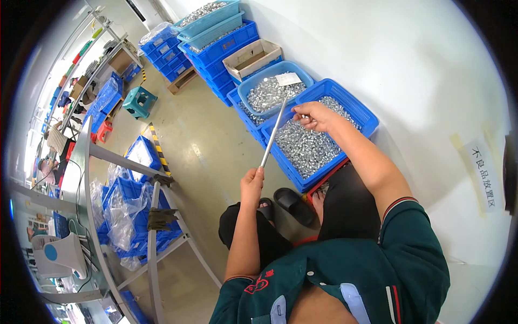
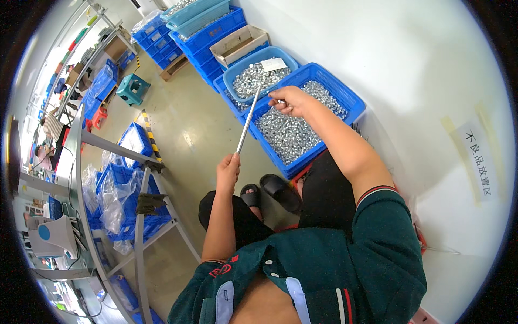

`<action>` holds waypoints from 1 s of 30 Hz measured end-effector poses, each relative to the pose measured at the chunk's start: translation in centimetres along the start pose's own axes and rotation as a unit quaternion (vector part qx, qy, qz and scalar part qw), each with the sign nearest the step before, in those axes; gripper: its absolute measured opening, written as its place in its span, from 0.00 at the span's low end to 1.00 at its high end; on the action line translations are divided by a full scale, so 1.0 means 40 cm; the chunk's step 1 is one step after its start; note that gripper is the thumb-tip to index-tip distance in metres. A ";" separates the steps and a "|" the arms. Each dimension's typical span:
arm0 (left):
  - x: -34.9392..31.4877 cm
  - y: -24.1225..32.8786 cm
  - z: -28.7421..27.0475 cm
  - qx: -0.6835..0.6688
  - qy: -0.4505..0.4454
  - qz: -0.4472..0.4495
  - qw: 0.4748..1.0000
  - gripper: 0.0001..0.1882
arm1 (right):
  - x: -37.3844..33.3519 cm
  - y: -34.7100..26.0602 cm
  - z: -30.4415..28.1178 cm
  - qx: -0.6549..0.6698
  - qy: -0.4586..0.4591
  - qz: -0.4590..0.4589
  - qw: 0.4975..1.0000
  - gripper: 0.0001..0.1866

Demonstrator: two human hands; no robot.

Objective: Assembling small metal components onto a thin metal rod from a storage bin.

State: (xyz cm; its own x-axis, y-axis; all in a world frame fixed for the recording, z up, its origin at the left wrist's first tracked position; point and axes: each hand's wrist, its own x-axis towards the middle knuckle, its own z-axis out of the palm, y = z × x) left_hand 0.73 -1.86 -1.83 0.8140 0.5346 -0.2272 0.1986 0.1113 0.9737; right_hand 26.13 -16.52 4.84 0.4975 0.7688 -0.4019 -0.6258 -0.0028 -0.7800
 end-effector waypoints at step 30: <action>0.008 0.011 0.015 -0.010 -0.002 -0.036 0.999 0.17 | 0.021 0.046 0.043 0.002 -0.015 0.091 0.996 0.07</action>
State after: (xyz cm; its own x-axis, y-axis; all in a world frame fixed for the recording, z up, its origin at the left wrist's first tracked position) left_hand 1.40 -2.15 -1.50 0.7999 0.5215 -0.2971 0.2463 0.1662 0.9548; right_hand 24.36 -14.78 3.89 0.3582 0.7746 -0.5212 -0.7060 -0.1406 -0.6941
